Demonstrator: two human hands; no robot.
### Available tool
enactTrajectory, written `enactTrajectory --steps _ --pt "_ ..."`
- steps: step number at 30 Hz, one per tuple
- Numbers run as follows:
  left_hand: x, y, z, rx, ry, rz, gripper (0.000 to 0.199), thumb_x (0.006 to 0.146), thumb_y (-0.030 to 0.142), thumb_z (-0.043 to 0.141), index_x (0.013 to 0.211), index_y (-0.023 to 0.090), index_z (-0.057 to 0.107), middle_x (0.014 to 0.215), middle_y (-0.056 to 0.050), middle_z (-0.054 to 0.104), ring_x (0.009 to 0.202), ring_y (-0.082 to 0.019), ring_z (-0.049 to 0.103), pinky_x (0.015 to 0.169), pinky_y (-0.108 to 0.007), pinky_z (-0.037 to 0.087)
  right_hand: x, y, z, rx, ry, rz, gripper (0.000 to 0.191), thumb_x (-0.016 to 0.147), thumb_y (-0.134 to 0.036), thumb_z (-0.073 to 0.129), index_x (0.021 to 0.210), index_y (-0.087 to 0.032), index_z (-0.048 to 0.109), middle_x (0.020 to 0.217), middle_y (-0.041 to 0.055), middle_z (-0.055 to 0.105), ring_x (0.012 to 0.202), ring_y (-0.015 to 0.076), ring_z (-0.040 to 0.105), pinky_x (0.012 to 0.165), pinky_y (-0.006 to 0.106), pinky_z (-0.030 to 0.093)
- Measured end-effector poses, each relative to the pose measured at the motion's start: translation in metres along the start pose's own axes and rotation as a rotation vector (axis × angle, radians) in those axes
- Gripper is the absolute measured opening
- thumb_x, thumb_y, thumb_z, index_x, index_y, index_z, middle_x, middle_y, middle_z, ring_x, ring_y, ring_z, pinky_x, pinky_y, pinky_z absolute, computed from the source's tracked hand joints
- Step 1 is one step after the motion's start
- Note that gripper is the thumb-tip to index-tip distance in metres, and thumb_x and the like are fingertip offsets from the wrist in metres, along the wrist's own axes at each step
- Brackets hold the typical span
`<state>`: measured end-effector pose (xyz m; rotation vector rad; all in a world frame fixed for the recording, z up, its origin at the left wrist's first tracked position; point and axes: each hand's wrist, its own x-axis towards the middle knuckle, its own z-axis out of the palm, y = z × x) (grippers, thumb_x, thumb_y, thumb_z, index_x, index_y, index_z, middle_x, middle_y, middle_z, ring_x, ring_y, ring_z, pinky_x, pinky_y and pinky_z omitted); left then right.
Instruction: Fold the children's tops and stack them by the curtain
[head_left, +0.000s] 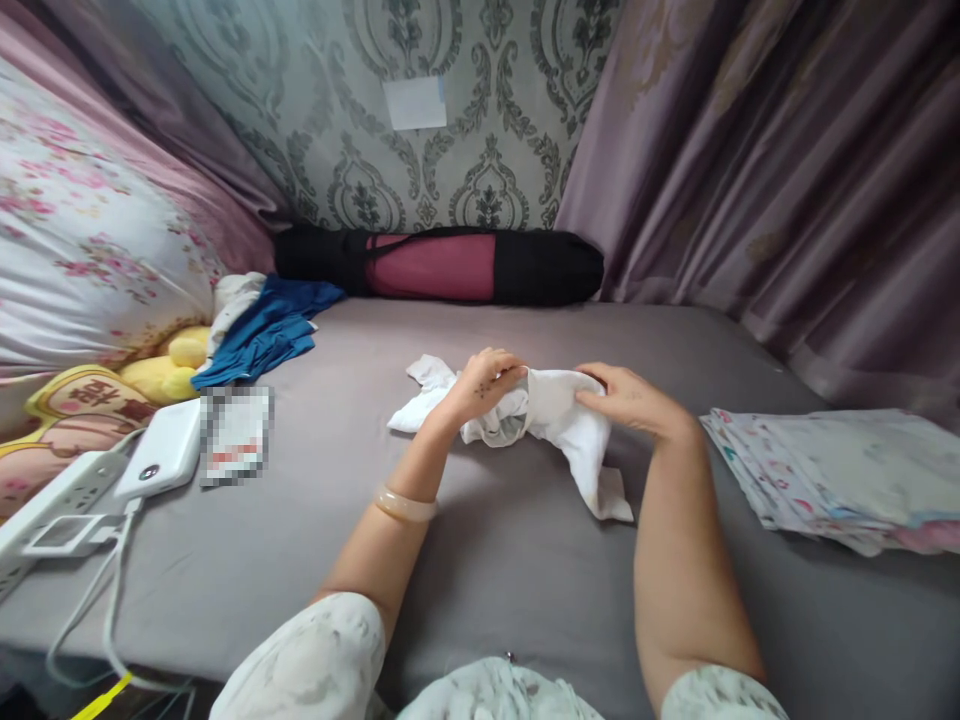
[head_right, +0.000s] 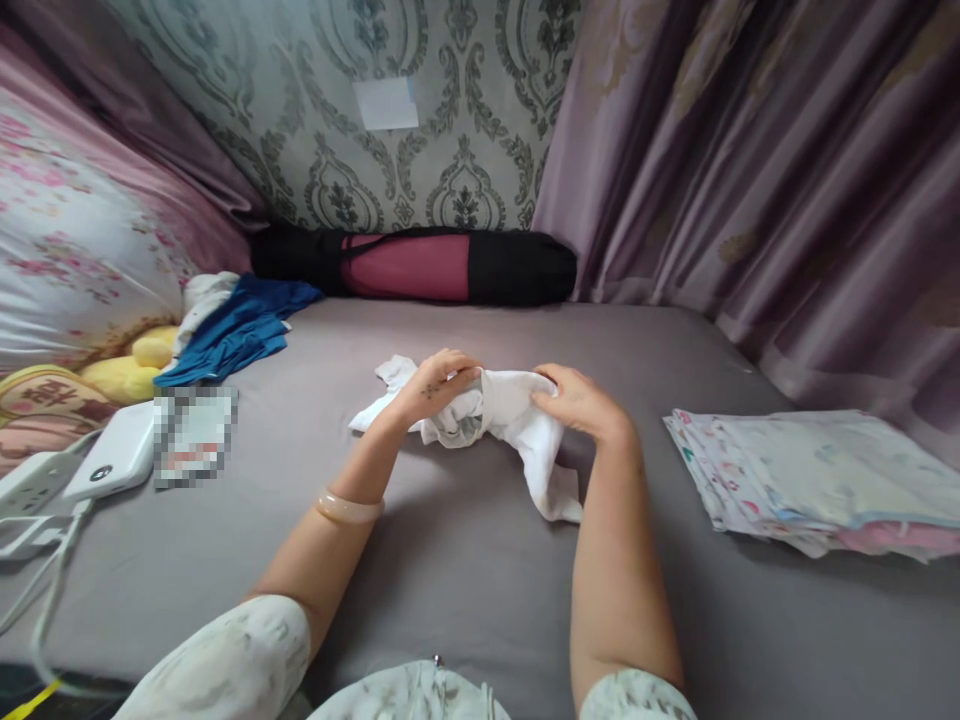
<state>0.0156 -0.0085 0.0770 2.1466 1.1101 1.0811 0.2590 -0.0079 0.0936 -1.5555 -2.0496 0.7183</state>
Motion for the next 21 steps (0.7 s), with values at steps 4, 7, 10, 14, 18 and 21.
enactTrajectory --steps 4,7,10,14,18,21 --pt "-0.003 0.012 0.000 -0.236 -0.019 -0.072 0.028 0.091 0.041 0.054 0.090 0.018 0.071 0.082 -0.003 0.066 0.079 -0.017 0.057 0.072 -0.025 0.042 -0.002 -0.021 0.004 0.162 0.066 -0.162 0.039 0.080 -0.034 0.062 0.117 -0.023 0.068 0.122 0.0069 0.067 0.109 0.0235 0.062 0.093 0.036 0.048" --pt "-0.005 0.020 0.000 -0.351 0.001 -0.139 0.032 0.086 0.046 0.059 0.087 0.016 0.071 0.076 -0.002 0.064 0.072 -0.014 0.055 0.066 -0.024 0.041 -0.003 -0.036 0.007 0.247 0.002 -0.215 0.032 0.081 -0.037 0.063 0.108 -0.021 0.071 0.112 0.0056 0.071 0.105 0.0222 0.064 0.093 0.034 0.048" --pt "-0.004 0.021 0.004 -0.450 0.059 -0.185 0.032 0.081 0.046 0.066 0.083 0.015 0.069 0.074 -0.002 0.063 0.068 -0.012 0.054 0.063 -0.023 0.041 -0.002 -0.043 0.012 0.241 -0.026 -0.225 0.027 0.080 -0.038 0.066 0.099 -0.021 0.074 0.102 0.0038 0.073 0.096 0.0210 0.066 0.085 0.031 0.050" --pt "-0.003 0.015 0.002 -0.480 0.144 -0.209 0.029 0.079 0.043 0.069 0.085 0.015 0.066 0.078 -0.002 0.064 0.070 -0.012 0.055 0.066 -0.023 0.043 0.007 -0.031 0.018 0.221 0.119 -0.185 0.026 0.081 -0.042 0.064 0.088 -0.019 0.075 0.086 0.0036 0.074 0.081 0.0190 0.066 0.075 0.029 0.049" --pt "-0.008 0.005 -0.017 -0.334 0.160 -0.276 0.027 0.082 0.041 0.065 0.078 0.015 0.064 0.068 -0.001 0.061 0.061 -0.010 0.051 0.057 -0.021 0.039 0.021 0.004 0.022 0.227 0.408 -0.033 0.038 0.076 -0.051 0.066 0.085 -0.015 0.074 0.081 0.0073 0.073 0.076 0.0204 0.065 0.068 0.029 0.049" --pt "-0.015 -0.004 -0.030 -0.289 -0.068 -0.340 0.029 0.082 0.044 0.063 0.074 0.016 0.063 0.064 -0.002 0.060 0.055 -0.011 0.051 0.052 -0.022 0.036 0.029 0.031 0.024 0.200 0.486 0.111 0.049 0.070 -0.060 0.068 0.082 -0.013 0.074 0.072 0.0072 0.071 0.069 0.0203 0.064 0.061 0.028 0.048"
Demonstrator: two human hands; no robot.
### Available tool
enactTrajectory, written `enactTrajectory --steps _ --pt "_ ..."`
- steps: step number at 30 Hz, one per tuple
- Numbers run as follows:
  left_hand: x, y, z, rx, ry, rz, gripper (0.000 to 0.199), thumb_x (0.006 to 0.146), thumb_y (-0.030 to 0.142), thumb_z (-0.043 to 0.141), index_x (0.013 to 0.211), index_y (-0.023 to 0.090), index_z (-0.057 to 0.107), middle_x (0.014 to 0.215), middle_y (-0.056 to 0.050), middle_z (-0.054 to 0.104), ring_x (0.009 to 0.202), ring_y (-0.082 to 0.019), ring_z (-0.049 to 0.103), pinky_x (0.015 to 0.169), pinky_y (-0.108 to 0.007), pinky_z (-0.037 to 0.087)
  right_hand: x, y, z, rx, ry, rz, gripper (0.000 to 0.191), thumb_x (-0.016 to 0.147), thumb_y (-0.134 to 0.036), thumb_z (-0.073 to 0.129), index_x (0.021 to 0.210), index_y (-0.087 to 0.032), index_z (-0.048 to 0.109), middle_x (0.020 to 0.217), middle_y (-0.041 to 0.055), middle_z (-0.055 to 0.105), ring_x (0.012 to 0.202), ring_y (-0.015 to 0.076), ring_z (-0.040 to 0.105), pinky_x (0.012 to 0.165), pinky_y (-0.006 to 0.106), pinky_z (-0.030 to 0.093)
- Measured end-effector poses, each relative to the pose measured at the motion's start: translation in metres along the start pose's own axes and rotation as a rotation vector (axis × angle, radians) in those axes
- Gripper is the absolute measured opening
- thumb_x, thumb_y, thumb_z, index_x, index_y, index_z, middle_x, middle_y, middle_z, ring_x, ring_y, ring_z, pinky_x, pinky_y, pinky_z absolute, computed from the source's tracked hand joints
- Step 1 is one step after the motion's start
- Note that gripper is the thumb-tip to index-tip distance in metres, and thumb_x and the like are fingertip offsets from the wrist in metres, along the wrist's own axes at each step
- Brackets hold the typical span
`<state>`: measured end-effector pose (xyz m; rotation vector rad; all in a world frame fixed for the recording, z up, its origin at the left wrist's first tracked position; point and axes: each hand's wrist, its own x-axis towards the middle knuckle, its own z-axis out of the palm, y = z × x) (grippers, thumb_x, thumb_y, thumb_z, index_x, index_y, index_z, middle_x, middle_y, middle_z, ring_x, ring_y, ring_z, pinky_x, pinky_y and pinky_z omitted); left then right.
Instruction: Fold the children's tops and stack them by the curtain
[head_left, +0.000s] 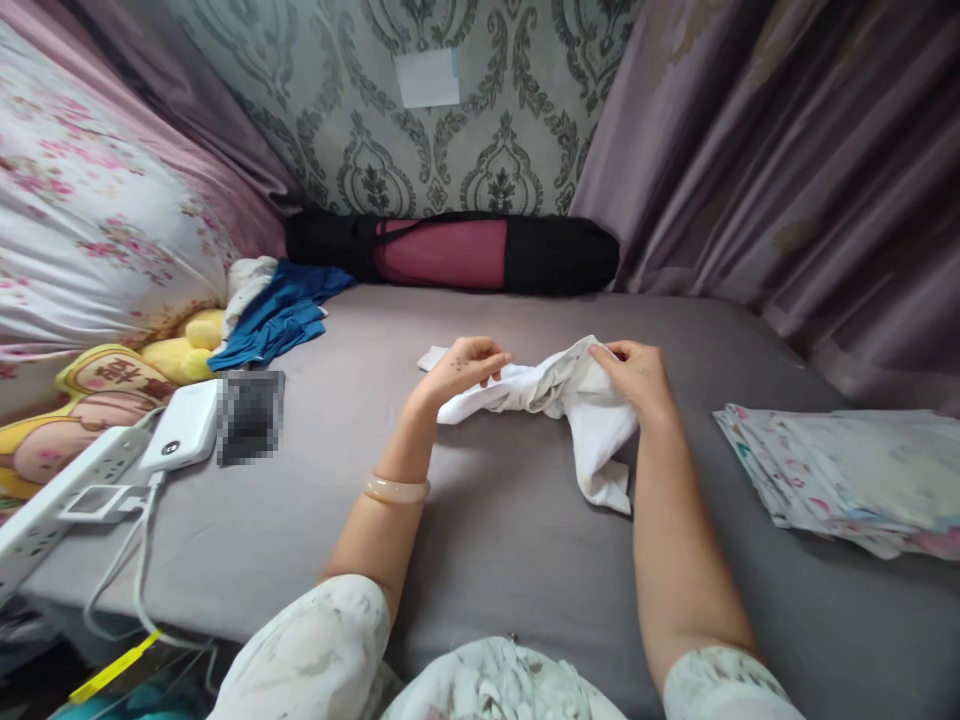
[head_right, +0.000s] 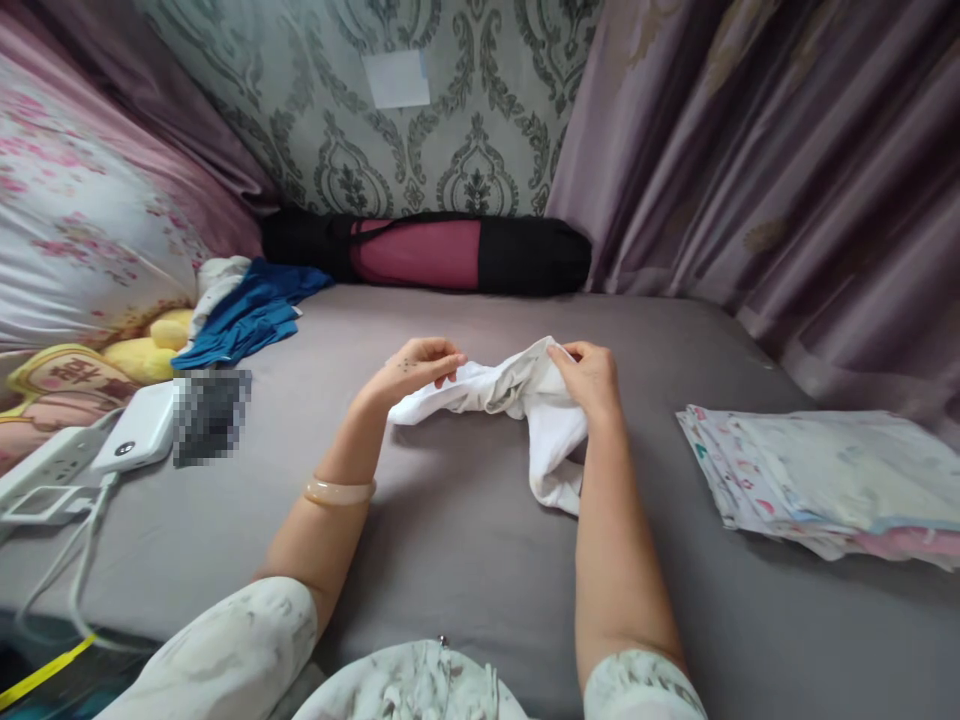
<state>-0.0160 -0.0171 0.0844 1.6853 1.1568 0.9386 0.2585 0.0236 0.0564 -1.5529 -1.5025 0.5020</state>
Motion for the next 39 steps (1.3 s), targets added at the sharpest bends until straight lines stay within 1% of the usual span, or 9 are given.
enactTrajectory --steps 3,8,13,17,22,26,28,33,39 --pt "-0.001 -0.013 -0.003 0.126 -0.190 -0.063 0.025 0.069 0.040 0.074 0.074 0.019 0.062 0.065 0.000 0.061 0.057 -0.013 0.053 0.052 -0.023 0.036 0.003 0.013 0.001 0.022 0.019 0.071 0.058 0.066 -0.067 0.069 0.081 -0.011 0.073 0.064 0.0057 0.068 0.063 0.0193 0.062 0.057 0.028 0.048" --pt "0.005 -0.033 0.005 0.414 -0.109 -0.079 0.038 0.046 0.022 0.084 0.068 0.023 0.053 0.065 0.004 0.053 0.059 -0.015 0.047 0.053 -0.024 0.032 0.003 0.015 0.004 0.081 0.025 0.106 0.060 0.063 -0.068 0.071 0.080 -0.011 0.073 0.062 0.0051 0.067 0.060 0.0184 0.061 0.053 0.028 0.048" --pt "0.005 -0.042 -0.012 0.324 -0.064 -0.141 0.021 0.059 0.009 0.061 0.075 0.022 0.059 0.064 0.003 0.056 0.060 -0.015 0.049 0.057 -0.024 0.033 0.002 0.014 -0.001 0.138 -0.016 0.109 0.053 0.063 -0.062 0.072 0.081 -0.011 0.073 0.066 0.0051 0.068 0.058 0.0160 0.059 0.051 0.025 0.044" --pt "0.004 -0.051 -0.026 0.226 0.104 -0.117 0.025 0.066 0.009 0.054 0.086 0.021 0.063 0.064 0.002 0.057 0.061 -0.015 0.050 0.060 -0.025 0.036 0.000 0.015 -0.003 0.206 -0.099 0.116 0.045 0.064 -0.055 0.073 0.082 -0.013 0.073 0.067 0.0026 0.067 0.057 0.0134 0.056 0.052 0.024 0.042" --pt "0.010 -0.056 -0.002 0.568 0.283 -0.068 0.025 0.071 0.004 0.053 0.089 0.019 0.063 0.085 -0.006 0.063 0.087 -0.023 0.055 0.079 -0.033 0.040 0.000 0.020 0.001 0.170 -0.098 0.146 0.043 0.064 -0.054 0.072 0.077 -0.014 0.072 0.063 0.0005 0.064 0.055 0.0122 0.053 0.051 0.023 0.039" --pt "0.013 -0.035 0.014 0.736 0.401 0.008 0.016 0.079 0.015 0.058 0.092 0.021 0.065 0.107 -0.010 0.064 0.104 -0.028 0.052 0.089 -0.041 0.037 0.001 0.024 0.001 0.152 -0.106 0.163 0.045 0.062 -0.058 0.071 0.075 -0.014 0.070 0.060 -0.0008 0.061 0.052 0.0114 0.050 0.049 0.024 0.036" --pt "0.012 -0.023 0.013 0.663 0.375 0.010 0.011 0.084 0.025 0.056 0.087 0.021 0.066 0.098 -0.007 0.067 0.095 -0.024 0.056 0.088 -0.039 0.038 0.001 0.025 0.001 0.153 -0.114 0.164 0.047 0.062 -0.060 0.071 0.075 -0.014 0.070 0.060 -0.0007 0.061 0.052 0.0117 0.050 0.049 0.024 0.036" --pt "0.008 -0.013 0.007 0.488 0.071 -0.030 0.025 0.080 0.044 0.064 0.084 0.020 0.069 0.084 -0.003 0.070 0.076 -0.017 0.059 0.073 -0.029 0.043 0.003 0.028 0.003 0.162 -0.113 0.165 0.045 0.060 -0.059 0.073 0.072 -0.015 0.069 0.061 0.0007 0.063 0.056 0.0132 0.053 0.052 0.025 0.038" --pt "0.006 -0.022 0.019 0.531 0.022 -0.050 0.022 0.074 0.040 0.067 0.081 0.020 0.072 0.077 -0.002 0.069 0.075 -0.019 0.061 0.065 -0.026 0.042 0.001 0.021 -0.004 0.186 -0.182 0.138 0.036 0.063 -0.051 0.071 0.073 -0.016 0.070 0.065 0.0016 0.066 0.060 0.0144 0.056 0.056 0.025 0.041"
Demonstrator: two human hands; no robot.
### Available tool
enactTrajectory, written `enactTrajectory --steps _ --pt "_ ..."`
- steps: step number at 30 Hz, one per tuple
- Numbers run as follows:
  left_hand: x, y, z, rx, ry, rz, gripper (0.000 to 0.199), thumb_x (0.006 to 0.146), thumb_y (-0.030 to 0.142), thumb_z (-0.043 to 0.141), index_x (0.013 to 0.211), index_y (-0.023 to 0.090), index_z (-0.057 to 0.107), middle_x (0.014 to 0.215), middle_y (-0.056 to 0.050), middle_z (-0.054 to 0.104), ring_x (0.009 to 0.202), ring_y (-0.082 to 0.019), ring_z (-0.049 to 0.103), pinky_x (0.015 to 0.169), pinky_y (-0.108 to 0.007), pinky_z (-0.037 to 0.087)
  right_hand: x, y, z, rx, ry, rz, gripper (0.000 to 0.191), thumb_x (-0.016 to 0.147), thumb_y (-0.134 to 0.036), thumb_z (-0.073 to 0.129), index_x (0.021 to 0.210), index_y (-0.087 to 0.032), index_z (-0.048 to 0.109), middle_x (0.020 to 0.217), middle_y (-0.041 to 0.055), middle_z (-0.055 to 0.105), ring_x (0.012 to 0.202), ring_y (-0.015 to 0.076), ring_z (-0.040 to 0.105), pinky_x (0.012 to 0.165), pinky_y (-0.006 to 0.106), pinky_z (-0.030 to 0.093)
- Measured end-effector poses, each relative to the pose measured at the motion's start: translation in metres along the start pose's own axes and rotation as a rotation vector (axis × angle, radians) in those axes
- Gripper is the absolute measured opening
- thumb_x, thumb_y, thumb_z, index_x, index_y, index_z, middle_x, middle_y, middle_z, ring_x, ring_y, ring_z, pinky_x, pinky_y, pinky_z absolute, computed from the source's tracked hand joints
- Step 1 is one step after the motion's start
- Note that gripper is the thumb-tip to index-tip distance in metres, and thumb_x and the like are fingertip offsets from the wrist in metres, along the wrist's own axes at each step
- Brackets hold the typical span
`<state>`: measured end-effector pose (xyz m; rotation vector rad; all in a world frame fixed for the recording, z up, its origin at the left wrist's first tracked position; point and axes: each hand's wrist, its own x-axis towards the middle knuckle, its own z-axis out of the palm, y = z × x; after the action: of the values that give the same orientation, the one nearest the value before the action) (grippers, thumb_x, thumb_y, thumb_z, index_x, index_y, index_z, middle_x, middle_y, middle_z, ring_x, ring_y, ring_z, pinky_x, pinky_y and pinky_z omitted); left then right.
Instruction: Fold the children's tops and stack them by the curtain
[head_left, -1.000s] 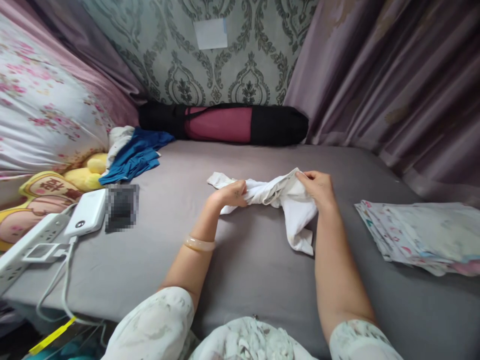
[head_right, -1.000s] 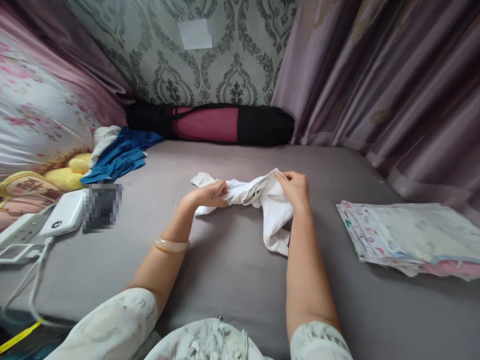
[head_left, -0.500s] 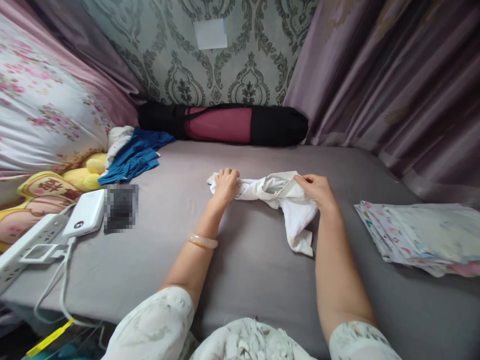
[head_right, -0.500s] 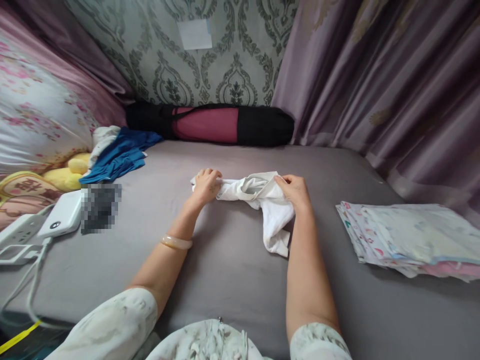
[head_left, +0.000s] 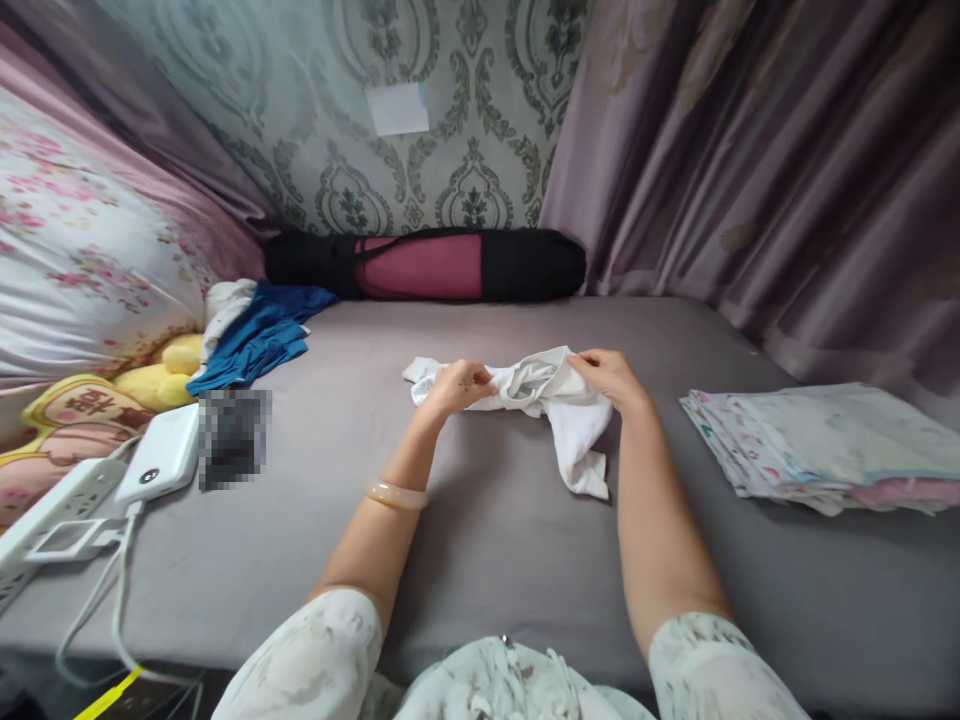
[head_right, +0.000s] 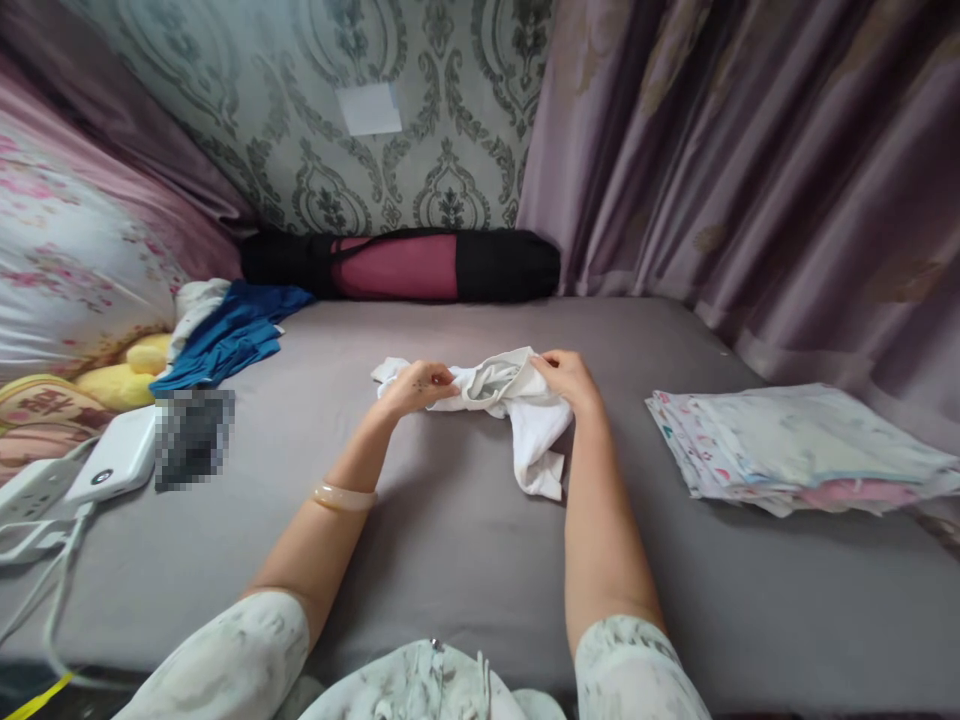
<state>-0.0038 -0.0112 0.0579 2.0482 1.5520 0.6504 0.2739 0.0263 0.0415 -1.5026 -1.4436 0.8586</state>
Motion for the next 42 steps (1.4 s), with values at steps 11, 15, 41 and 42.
enactTrajectory --steps 11,15,41,42 --pt "-0.020 0.002 -0.034 -0.471 0.300 -0.091 0.031 0.071 0.046 0.061 0.074 0.016 0.066 0.060 0.000 0.057 0.056 -0.013 0.050 0.050 -0.023 0.034 -0.018 -0.034 0.001 0.053 -0.107 -0.236 0.039 0.071 -0.052 0.064 0.086 -0.018 0.073 0.086 0.0055 0.073 0.076 0.0191 0.064 0.065 0.028 0.048" --pt "-0.028 0.012 -0.063 -0.628 0.374 -0.018 0.032 0.069 0.047 0.064 0.076 0.016 0.061 0.062 0.001 0.055 0.054 -0.011 0.047 0.050 -0.022 0.032 -0.030 -0.068 -0.003 0.113 -0.140 -0.274 0.044 0.068 -0.058 0.069 0.085 -0.018 0.073 0.083 0.0048 0.073 0.072 0.0183 0.063 0.063 0.028 0.047" --pt "-0.029 0.058 -0.194 -0.016 0.654 0.387 0.017 0.078 0.036 0.067 0.079 0.019 0.070 0.075 -0.002 0.062 0.078 -0.016 0.057 0.073 -0.028 0.046 -0.029 -0.200 -0.065 -0.487 0.077 -0.633 0.033 0.085 -0.050 0.063 0.087 -0.019 0.073 0.081 0.0058 0.071 0.078 0.0218 0.063 0.071 0.033 0.049" --pt "-0.028 0.062 -0.194 0.014 0.783 0.418 0.016 0.081 0.035 0.065 0.083 0.020 0.070 0.082 -0.002 0.062 0.087 -0.018 0.057 0.080 -0.030 0.045 -0.030 -0.204 -0.063 -0.501 0.208 -0.705 0.033 0.089 -0.049 0.058 0.092 -0.020 0.073 0.088 0.0069 0.071 0.084 0.0227 0.063 0.075 0.035 0.048"
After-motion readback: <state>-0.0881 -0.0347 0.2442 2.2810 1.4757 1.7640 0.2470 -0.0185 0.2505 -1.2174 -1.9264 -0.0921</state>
